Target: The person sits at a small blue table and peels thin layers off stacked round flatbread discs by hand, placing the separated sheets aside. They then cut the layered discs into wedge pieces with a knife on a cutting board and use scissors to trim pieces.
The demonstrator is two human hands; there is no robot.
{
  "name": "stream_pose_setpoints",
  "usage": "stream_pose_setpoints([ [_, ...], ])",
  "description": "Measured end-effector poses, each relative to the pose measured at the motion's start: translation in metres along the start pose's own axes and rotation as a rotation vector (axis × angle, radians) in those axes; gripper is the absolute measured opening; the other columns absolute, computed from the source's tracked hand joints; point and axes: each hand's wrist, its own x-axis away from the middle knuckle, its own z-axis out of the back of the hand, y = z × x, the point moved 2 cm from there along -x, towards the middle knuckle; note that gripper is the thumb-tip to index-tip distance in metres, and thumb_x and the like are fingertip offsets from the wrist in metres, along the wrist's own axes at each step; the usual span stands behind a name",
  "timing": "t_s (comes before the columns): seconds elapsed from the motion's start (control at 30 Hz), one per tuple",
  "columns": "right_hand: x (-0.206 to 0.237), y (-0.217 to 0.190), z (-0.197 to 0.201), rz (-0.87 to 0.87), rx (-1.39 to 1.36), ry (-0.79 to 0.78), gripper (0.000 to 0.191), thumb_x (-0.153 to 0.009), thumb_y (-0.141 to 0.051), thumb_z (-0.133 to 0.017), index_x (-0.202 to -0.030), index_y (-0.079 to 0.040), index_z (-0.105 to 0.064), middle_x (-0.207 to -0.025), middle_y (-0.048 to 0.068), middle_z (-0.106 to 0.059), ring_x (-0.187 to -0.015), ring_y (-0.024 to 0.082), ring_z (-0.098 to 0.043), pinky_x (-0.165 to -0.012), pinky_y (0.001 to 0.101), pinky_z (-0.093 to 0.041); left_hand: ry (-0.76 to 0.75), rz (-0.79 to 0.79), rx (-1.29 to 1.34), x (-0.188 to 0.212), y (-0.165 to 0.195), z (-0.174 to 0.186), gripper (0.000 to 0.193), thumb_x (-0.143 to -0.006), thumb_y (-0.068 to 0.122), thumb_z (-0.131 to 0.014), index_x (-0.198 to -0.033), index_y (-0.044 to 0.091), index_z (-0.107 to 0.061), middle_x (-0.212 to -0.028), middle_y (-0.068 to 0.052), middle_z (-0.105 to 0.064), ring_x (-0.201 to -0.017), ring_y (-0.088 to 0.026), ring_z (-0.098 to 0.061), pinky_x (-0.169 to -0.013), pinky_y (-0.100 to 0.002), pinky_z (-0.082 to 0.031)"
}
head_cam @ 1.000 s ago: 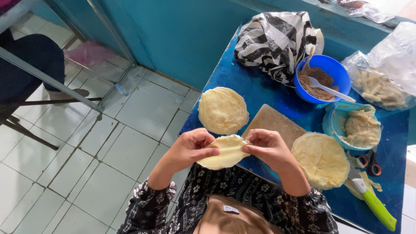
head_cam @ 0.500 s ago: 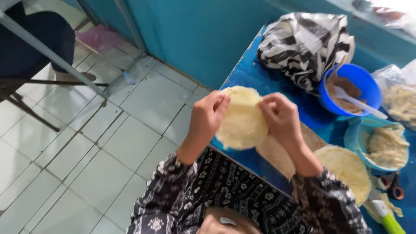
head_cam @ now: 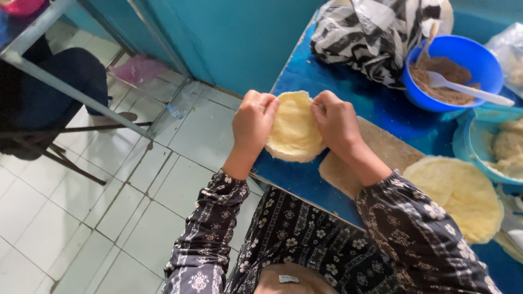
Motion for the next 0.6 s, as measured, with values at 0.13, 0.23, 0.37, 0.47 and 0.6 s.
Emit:
stream_pose_setpoints([
  [0.13, 0.004, -0.009, 0.003, 0.050, 0.116, 0.024, 0.015, -0.097, -0.019, -0.067, -0.099, -0.004, -0.065, -0.085, 0.019, -0.073, -0.077, 0.040, -0.070, -0.064, 0.0470, -0.054, -0.039, 0.060, 0.051, -0.002, 0.009, 0.002, 0.016, -0.098, 0.026, -0.068, -0.097, 0.012, -0.076, -0.092, -0.008, -0.065, -0.084, -0.029, -0.067, -0.073, -0.042, -0.055],
  [0.23, 0.002, -0.012, 0.005, -0.013, 0.345, -0.005, 0.016, -0.102, -0.023, -0.063, -0.097, -0.007, -0.064, -0.080, 0.019, -0.072, -0.075, 0.041, -0.069, -0.063, 0.0517, -0.053, -0.018, 0.040, 0.046, -0.001, 0.017, 0.004, 0.017, -0.098, 0.026, -0.067, -0.098, 0.011, -0.076, -0.093, -0.008, -0.065, -0.085, -0.029, -0.067, -0.074, -0.041, -0.054],
  [0.37, -0.002, -0.020, 0.015, 0.086, 0.534, 0.008, 0.011, -0.100, -0.018, -0.059, -0.102, -0.007, -0.059, -0.083, 0.015, -0.072, -0.074, 0.040, -0.070, -0.062, 0.0520, -0.054, 0.021, 0.052, 0.021, -0.004, 0.025, 0.004, 0.020, -0.103, 0.025, -0.062, -0.103, 0.009, -0.075, -0.098, -0.012, -0.065, -0.089, -0.031, -0.067, -0.076, -0.041, -0.053],
  [0.47, -0.002, -0.032, 0.024, 0.158, 0.593, 0.073, 0.010, -0.098, -0.015, -0.058, -0.104, -0.007, -0.058, -0.087, 0.013, -0.071, -0.072, 0.037, -0.070, -0.060, 0.0491, -0.054, 0.150, -0.019, 0.069, -0.008, 0.026, 0.010, 0.022, -0.107, 0.022, -0.057, -0.114, 0.006, -0.072, -0.106, -0.016, -0.065, -0.095, -0.033, -0.066, -0.082, -0.040, -0.054],
  [0.6, 0.012, -0.051, 0.039, 0.256, 0.541, 0.226, 0.012, -0.099, -0.020, -0.063, -0.104, -0.009, -0.060, -0.088, 0.013, -0.069, -0.065, 0.035, -0.068, -0.054, 0.0446, -0.053, 0.206, -0.010, 0.093, -0.006, 0.023, 0.011, 0.025, -0.109, 0.022, -0.057, -0.125, 0.005, -0.066, -0.114, -0.018, -0.062, -0.101, -0.032, -0.065, -0.084, -0.039, -0.055],
])
